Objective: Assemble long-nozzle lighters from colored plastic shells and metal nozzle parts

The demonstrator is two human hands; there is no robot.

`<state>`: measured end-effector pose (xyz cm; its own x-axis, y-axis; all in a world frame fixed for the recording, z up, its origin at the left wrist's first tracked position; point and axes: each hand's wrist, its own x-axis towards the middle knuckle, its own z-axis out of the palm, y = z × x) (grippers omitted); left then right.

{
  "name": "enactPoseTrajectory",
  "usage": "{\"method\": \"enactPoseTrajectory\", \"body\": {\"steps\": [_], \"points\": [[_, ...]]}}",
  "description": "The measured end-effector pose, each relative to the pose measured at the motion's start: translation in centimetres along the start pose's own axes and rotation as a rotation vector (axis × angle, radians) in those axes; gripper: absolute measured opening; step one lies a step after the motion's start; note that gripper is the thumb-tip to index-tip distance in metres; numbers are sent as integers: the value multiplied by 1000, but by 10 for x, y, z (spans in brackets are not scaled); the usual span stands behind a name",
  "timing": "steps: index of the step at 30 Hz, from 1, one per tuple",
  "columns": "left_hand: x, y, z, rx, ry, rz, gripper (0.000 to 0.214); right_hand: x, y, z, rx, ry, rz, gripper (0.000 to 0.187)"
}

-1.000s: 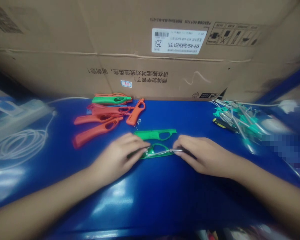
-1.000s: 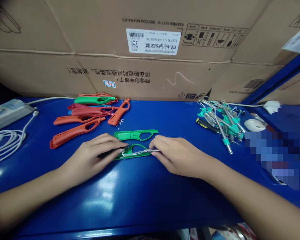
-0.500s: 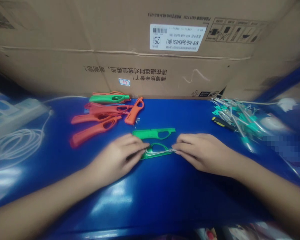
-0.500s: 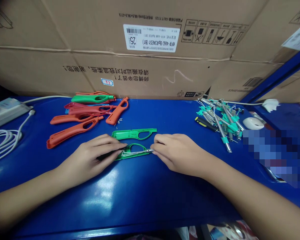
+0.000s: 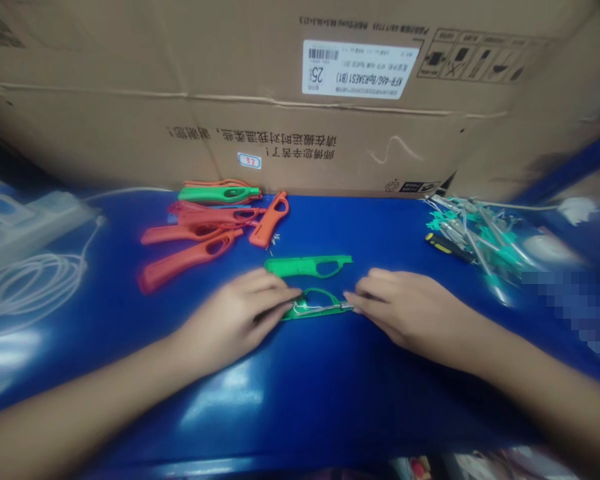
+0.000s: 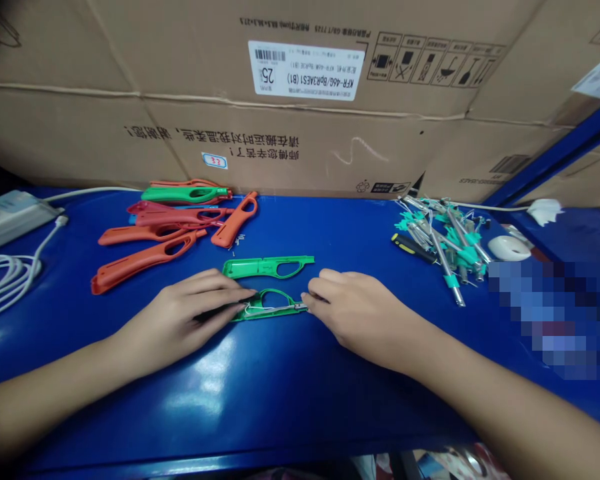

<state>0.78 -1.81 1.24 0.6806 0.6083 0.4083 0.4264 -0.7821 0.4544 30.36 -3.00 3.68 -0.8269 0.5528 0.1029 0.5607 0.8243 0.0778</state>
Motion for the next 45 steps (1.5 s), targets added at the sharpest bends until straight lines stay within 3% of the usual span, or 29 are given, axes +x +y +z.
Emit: {"method": "enactPoseTrajectory", "body": {"steps": [10, 16, 20, 30, 35, 45], "points": [[-1, -1, 2, -16, 3, 0, 27, 6, -6, 3, 229, 111, 161, 22], [1, 0, 5, -60, 14, -28, 26, 8, -2, 9, 544, 84, 288, 13], [2, 2, 8, -84, 4, -40, 28, 9, -2, 6, 592, 17, 359, 10], [3, 1, 7, -33, -9, 0, 28, 11, -1, -2, 624, 40, 337, 4], [2, -1, 5, -8, -22, 16, 27, 10, -10, 6, 611, 120, 234, 15], [1, 0, 6, -53, -3, -3, 26, 11, -15, 15, 491, 69, 146, 11]]}}
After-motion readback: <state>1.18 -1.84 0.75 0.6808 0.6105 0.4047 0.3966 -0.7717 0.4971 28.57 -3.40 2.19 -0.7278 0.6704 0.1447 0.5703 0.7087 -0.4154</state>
